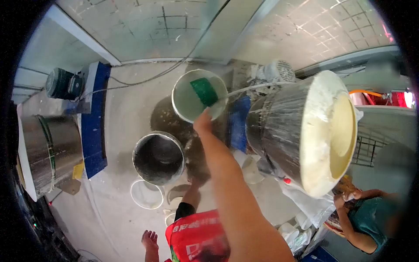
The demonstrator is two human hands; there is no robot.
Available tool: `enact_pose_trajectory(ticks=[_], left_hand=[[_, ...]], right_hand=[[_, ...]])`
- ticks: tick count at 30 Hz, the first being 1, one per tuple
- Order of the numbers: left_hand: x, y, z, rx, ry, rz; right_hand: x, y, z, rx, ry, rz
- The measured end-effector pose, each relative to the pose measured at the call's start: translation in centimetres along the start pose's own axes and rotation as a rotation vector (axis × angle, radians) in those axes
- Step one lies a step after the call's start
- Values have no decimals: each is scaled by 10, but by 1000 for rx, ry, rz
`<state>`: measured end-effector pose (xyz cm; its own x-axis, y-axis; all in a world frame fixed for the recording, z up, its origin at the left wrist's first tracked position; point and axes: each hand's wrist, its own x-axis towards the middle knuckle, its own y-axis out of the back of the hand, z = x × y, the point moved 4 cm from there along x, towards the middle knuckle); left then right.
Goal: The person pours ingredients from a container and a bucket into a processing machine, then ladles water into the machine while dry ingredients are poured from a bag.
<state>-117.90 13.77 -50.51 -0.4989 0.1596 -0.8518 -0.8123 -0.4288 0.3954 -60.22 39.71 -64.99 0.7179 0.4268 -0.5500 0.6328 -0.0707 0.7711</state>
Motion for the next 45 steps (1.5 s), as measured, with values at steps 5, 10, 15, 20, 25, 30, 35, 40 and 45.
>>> enact_pose_trajectory(ticks=[5,10,15,20,25,30,35,40,45], left_hand=[[25,29,-24,18,22,51],[32,42,-27,54,34,46],[6,7,5,74,-35,-29],[4,-23,34,129,-131,-143],[-43,-65,66,122,-231,-236],[-54,-91,80,91,-308,-301],[-96,-100,59,19,-381,-328],[-105,-77,14,-13,-354,-209],[-97,-44,-25,-47,-289,-81]], right_hand=[[24,-24,-5,89,-27,-83],[22,-35,3,978,-102,-370],[-54,32,-5,1448,-162,-489],[-174,157,-22,1639,-70,-789],[-286,295,-13,1688,45,-956],[-351,408,42,1728,155,-890],[-388,505,119,1493,231,-530],[-373,541,203,1201,171,-117],[-345,548,261,1001,190,39]])
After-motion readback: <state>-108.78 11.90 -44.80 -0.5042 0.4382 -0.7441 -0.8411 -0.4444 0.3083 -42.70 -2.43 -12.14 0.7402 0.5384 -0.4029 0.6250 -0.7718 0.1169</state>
